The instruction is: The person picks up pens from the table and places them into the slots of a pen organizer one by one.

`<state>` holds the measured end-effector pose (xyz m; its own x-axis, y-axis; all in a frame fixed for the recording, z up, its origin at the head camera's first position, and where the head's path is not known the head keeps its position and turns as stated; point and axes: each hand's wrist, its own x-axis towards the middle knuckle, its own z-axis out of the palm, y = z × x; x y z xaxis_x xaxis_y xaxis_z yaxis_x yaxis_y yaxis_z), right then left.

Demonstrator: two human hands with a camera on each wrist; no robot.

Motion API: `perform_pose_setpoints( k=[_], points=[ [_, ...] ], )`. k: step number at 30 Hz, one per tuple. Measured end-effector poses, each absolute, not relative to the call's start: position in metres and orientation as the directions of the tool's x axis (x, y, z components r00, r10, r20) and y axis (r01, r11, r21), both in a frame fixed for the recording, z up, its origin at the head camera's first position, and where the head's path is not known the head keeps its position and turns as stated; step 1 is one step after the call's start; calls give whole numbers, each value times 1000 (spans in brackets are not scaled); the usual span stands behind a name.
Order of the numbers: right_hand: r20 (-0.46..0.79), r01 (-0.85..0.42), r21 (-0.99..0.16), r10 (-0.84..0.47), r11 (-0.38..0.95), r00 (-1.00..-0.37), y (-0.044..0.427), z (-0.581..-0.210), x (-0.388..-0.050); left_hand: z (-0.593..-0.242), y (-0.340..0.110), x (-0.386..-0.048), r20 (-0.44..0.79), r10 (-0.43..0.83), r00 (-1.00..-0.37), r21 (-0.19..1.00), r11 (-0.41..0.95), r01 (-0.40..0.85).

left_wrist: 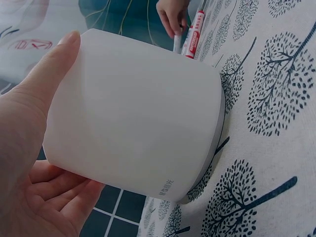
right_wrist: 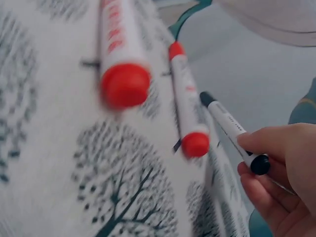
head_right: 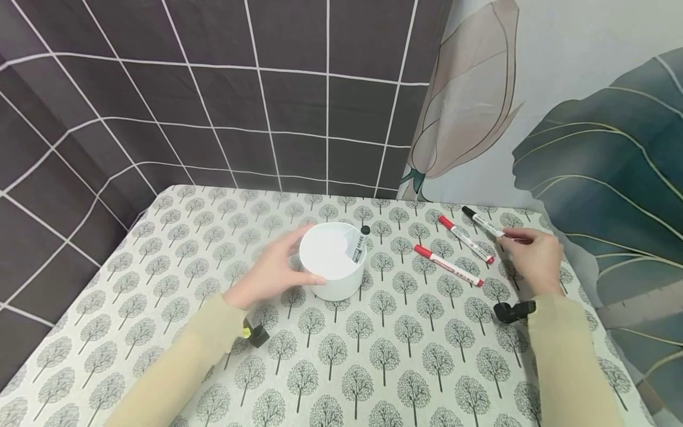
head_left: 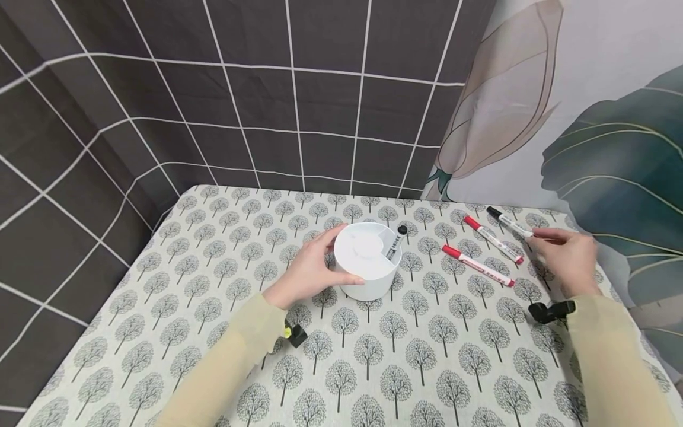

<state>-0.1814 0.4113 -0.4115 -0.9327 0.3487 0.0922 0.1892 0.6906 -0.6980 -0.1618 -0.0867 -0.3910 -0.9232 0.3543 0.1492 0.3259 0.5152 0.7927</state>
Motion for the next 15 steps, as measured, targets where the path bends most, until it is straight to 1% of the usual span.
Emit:
perform_pose_setpoints(
  k=[5,15],
  points=[
    [113,188,-752,404,632,-908,404,-397,-178,-391,-86,-162,152,352,-924,788,520,328],
    [140,175,-775,435,607,-889,383,-363,-168,-391,-87,-161,161,350,-923,783,524,335]
  ],
)
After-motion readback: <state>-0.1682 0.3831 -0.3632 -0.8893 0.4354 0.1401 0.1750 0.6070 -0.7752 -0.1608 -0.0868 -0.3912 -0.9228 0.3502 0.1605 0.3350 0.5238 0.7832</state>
